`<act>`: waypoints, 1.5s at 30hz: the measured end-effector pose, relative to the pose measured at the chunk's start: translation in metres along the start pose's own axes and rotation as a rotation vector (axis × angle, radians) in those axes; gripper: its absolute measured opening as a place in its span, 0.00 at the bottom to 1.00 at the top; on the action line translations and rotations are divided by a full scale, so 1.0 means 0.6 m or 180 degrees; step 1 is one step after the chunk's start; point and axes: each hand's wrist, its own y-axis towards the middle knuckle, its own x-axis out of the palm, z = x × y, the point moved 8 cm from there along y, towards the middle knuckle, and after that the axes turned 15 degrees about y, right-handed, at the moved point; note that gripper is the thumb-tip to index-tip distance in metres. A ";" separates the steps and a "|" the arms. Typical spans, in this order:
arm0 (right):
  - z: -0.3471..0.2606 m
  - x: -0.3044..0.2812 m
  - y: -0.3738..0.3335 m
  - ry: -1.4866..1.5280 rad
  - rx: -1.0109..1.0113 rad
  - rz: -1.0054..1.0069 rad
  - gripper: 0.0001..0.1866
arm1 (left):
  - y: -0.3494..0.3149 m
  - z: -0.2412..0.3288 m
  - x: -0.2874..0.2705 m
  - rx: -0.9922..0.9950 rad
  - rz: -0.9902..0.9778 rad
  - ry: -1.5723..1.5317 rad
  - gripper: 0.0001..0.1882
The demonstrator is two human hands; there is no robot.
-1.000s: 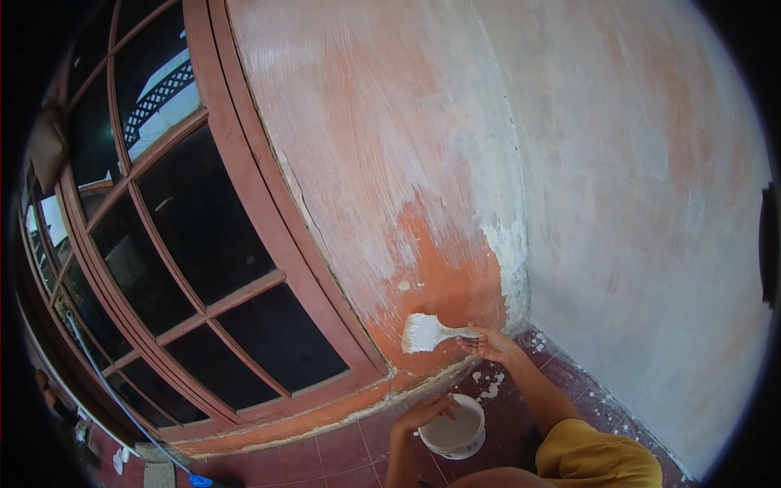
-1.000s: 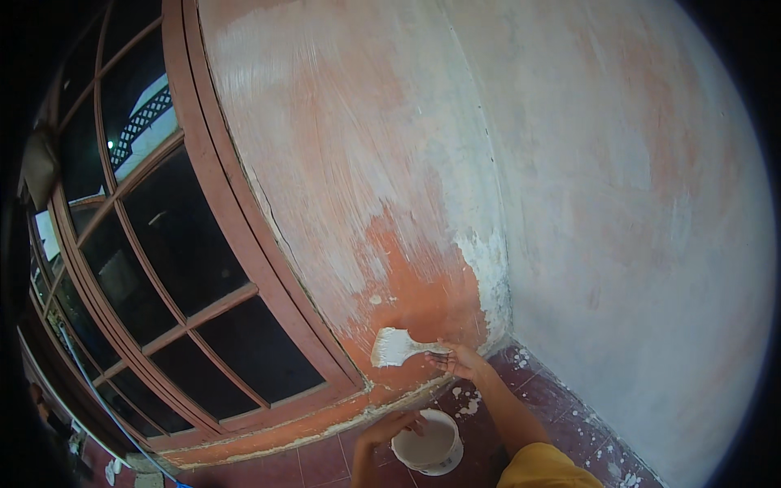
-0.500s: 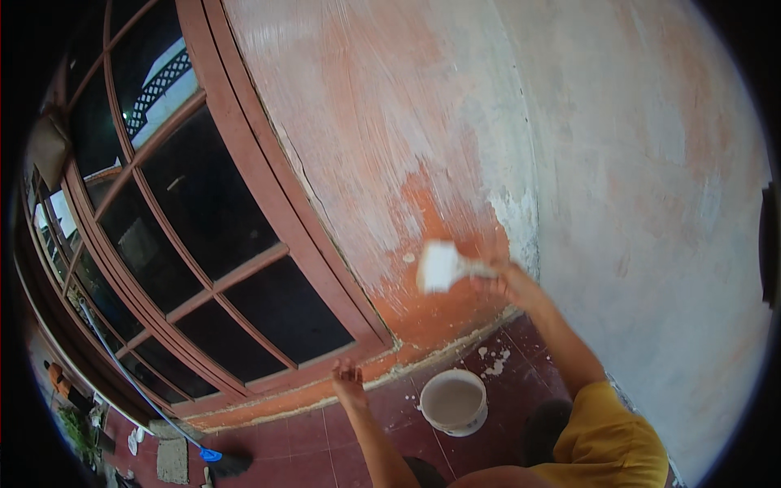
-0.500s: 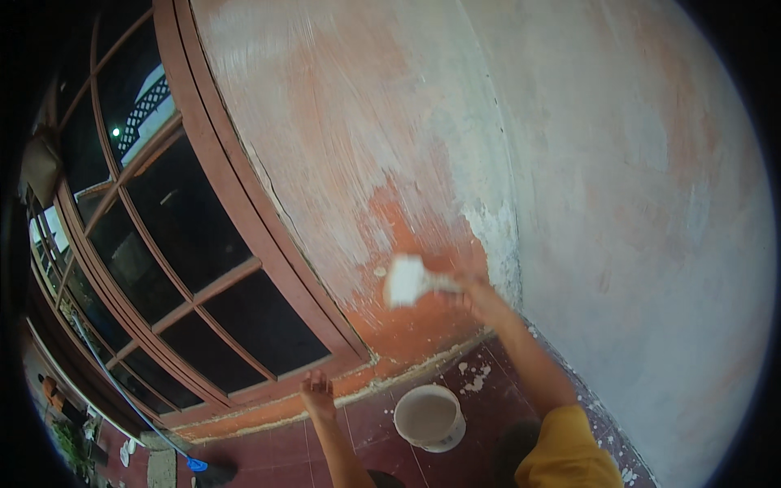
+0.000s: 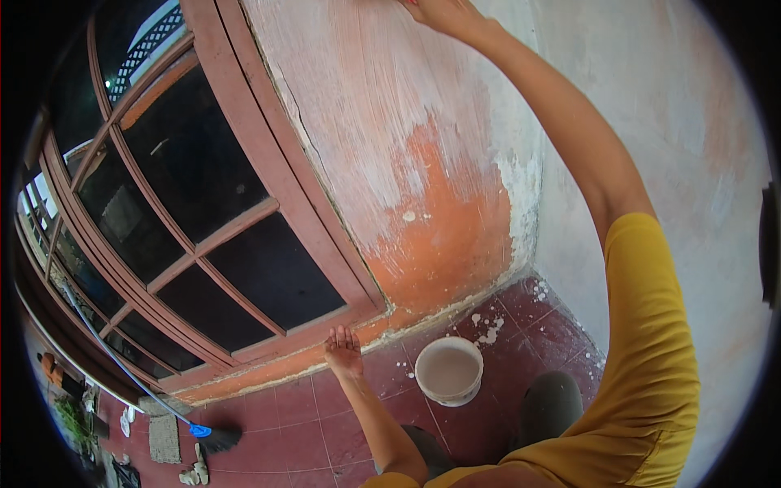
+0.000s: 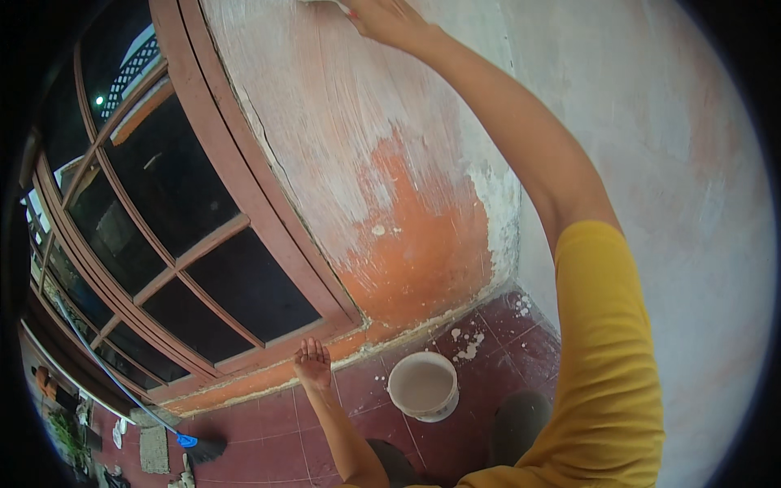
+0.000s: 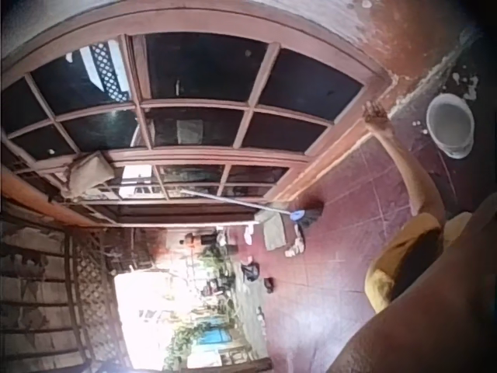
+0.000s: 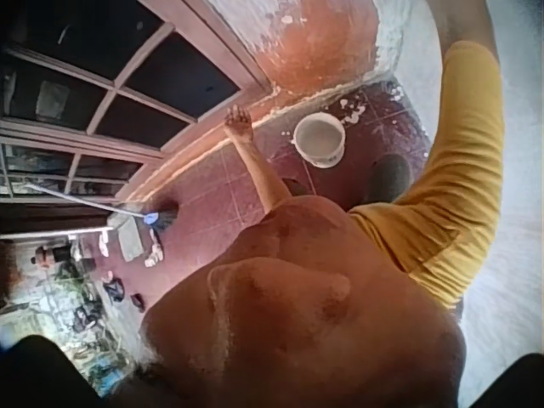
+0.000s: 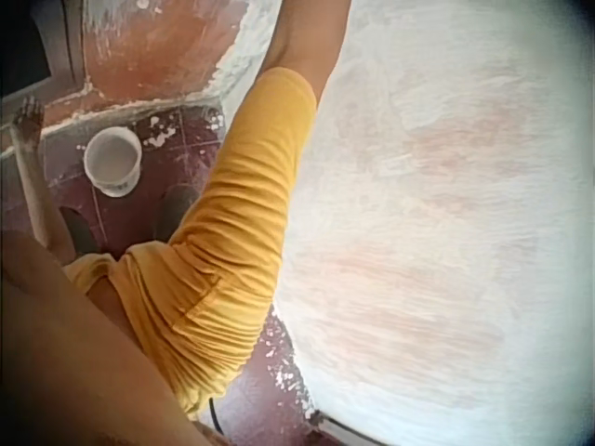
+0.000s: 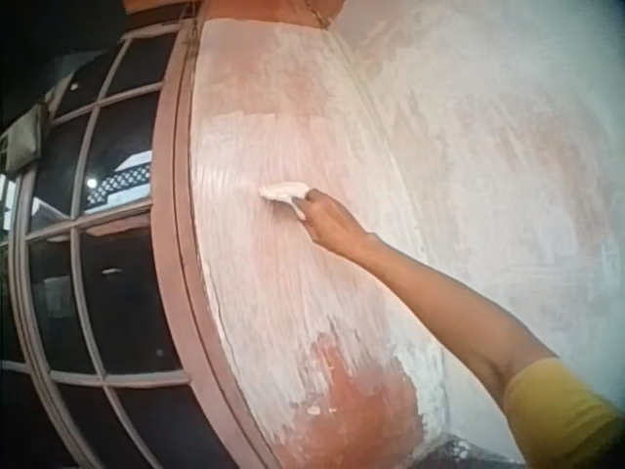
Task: The person applies paint to an exterior wall using a brush, frequently dipping the brush into a bucket of paint on the ground.
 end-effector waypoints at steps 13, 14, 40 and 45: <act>-0.144 0.148 -0.380 0.0157 0.0096 -0.1651 0.31 | 0.004 0.019 -0.019 -0.0041 -0.0007 -0.0233 0.16; -0.153 0.154 -0.462 0.0385 0.0214 -0.1916 0.32 | 0.000 0.018 -0.011 -0.0086 -0.0026 -0.0248 0.16; -0.204 0.191 -0.519 0.0305 0.0115 -0.1530 0.26 | 0.008 0.022 -0.020 -0.0050 -0.0081 -0.0480 0.13; -0.266 0.195 -0.649 0.0745 0.0389 -0.2930 0.24 | 0.003 0.027 -0.027 -0.0022 -0.0052 -0.0526 0.14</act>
